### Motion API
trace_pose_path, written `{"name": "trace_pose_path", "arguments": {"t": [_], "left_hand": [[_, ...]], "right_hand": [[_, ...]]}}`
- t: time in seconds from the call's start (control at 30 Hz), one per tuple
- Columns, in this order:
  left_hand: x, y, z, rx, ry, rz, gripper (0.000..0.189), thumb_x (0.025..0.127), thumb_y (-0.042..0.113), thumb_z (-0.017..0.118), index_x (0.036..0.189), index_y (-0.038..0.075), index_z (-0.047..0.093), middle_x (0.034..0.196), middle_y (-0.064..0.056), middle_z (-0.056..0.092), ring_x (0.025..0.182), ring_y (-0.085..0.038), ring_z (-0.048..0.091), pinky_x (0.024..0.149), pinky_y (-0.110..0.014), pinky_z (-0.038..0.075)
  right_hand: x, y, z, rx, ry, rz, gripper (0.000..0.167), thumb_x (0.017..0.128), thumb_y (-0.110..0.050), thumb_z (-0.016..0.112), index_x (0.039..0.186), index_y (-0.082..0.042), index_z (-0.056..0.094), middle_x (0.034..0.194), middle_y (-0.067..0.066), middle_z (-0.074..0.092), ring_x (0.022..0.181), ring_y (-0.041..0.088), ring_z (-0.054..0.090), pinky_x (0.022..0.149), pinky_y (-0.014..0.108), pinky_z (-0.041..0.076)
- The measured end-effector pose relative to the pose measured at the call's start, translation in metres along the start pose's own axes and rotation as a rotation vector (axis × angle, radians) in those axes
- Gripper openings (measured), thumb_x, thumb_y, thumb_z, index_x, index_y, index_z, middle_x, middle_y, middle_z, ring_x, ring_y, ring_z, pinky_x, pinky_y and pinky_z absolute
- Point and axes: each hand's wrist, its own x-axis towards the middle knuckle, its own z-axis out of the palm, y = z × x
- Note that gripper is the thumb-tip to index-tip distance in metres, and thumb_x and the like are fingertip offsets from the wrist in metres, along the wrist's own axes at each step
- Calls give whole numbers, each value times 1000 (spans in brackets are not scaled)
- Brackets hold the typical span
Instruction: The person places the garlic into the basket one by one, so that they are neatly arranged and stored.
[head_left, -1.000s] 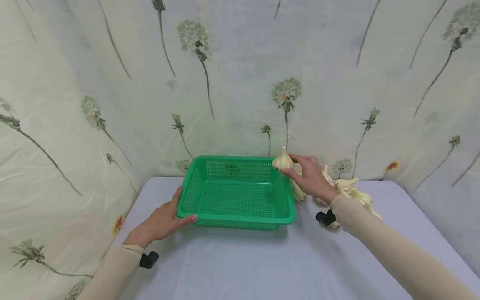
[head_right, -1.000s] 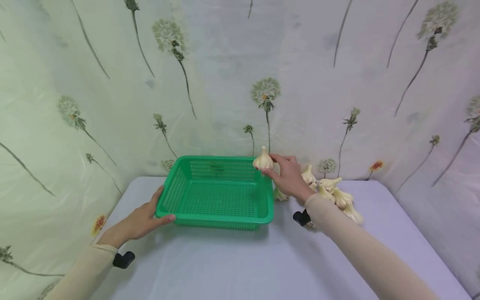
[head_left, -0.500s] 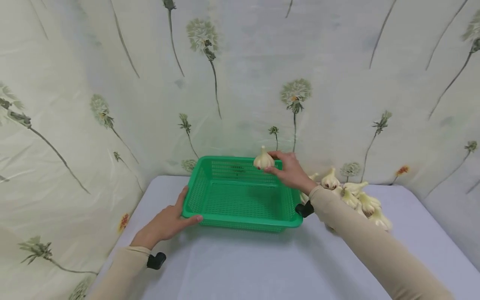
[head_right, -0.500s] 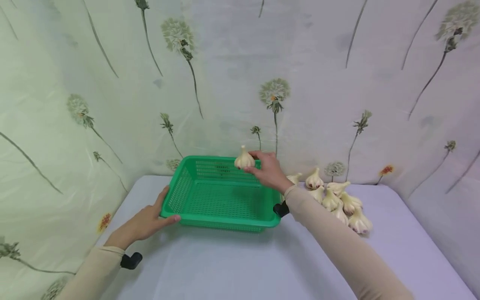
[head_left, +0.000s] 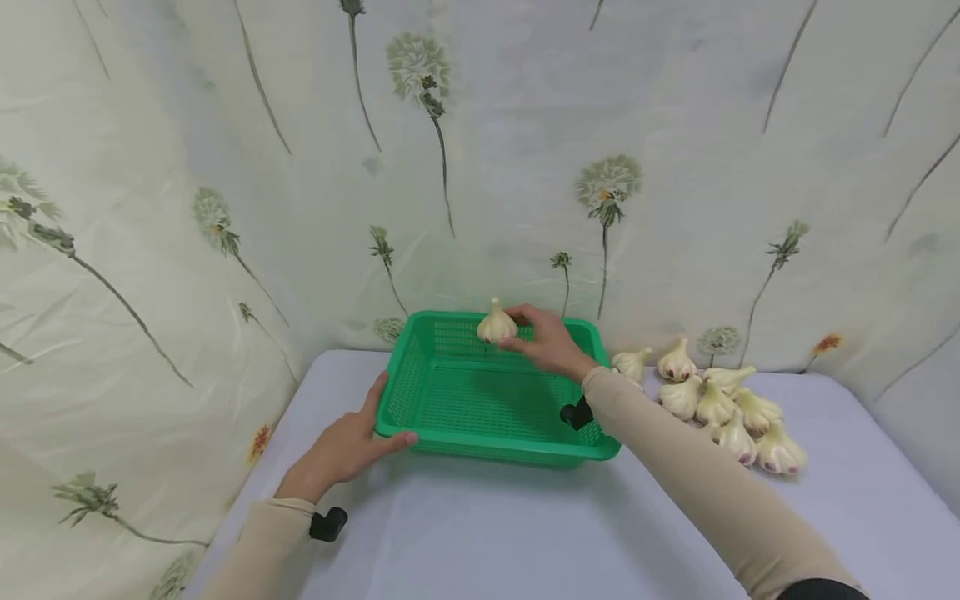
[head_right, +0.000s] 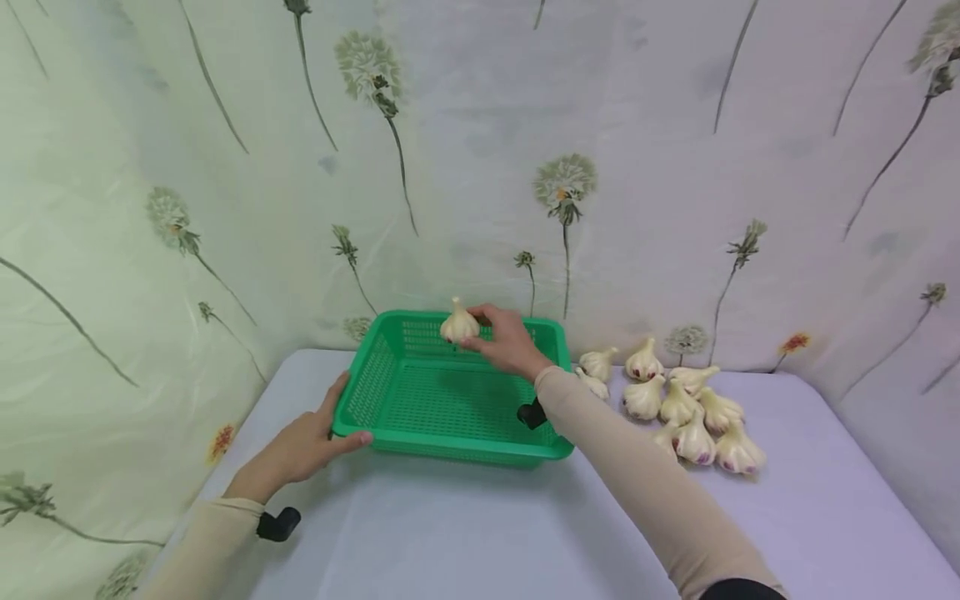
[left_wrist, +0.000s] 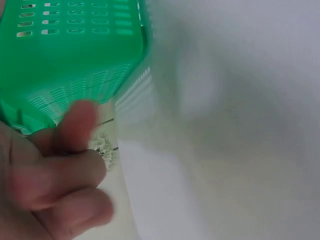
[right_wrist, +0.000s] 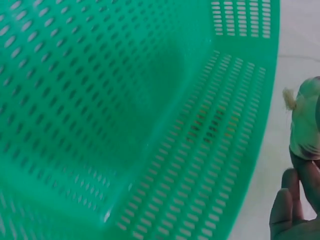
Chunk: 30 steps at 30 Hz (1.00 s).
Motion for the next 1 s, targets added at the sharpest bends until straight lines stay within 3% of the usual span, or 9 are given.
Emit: {"name": "trace_pose_path", "arguments": {"t": [0.13, 0.43, 0.63, 0.8, 1.0], "left_hand": [[0, -1, 3, -33, 7, -14, 121, 89, 79, 66, 173, 25, -1, 106, -22, 73, 86, -25, 68, 71, -41, 53], [-2, -2, 6, -52, 23, -14, 119, 88, 79, 67, 173, 28, 0, 92, -16, 72, 78, -21, 64, 68, -39, 50], [-3, -1, 5, -50, 24, -8, 119, 88, 78, 68, 173, 28, 1, 99, -19, 74, 80, -21, 65, 70, -41, 52], [-3, -3, 6, -84, 30, -14, 119, 87, 76, 70, 173, 31, 1, 85, -11, 69, 74, -21, 61, 65, -38, 48], [-1, -5, 9, -116, 43, -7, 118, 87, 76, 71, 172, 35, 0, 80, -9, 65, 72, -22, 59, 64, -37, 47]], "right_hand": [[11, 1, 18, 24, -46, 61, 54, 101, -24, 76, 148, -7, 58, 139, 14, 65, 126, 34, 62, 106, 55, 49], [27, 4, 58, 36, -104, 54, 53, 103, -24, 73, 149, -4, 57, 141, 16, 65, 127, 35, 63, 107, 55, 50], [36, 9, 75, 57, -130, 95, 50, 103, -22, 73, 147, -4, 57, 145, 17, 63, 132, 35, 63, 109, 52, 50], [45, 16, 83, 71, -168, 103, 51, 103, -22, 73, 148, -3, 57, 147, 18, 61, 133, 36, 64, 108, 49, 52], [52, 26, 89, 27, -188, 103, 53, 97, -23, 80, 143, -2, 62, 137, 17, 67, 119, 33, 70, 100, 47, 56]]}}
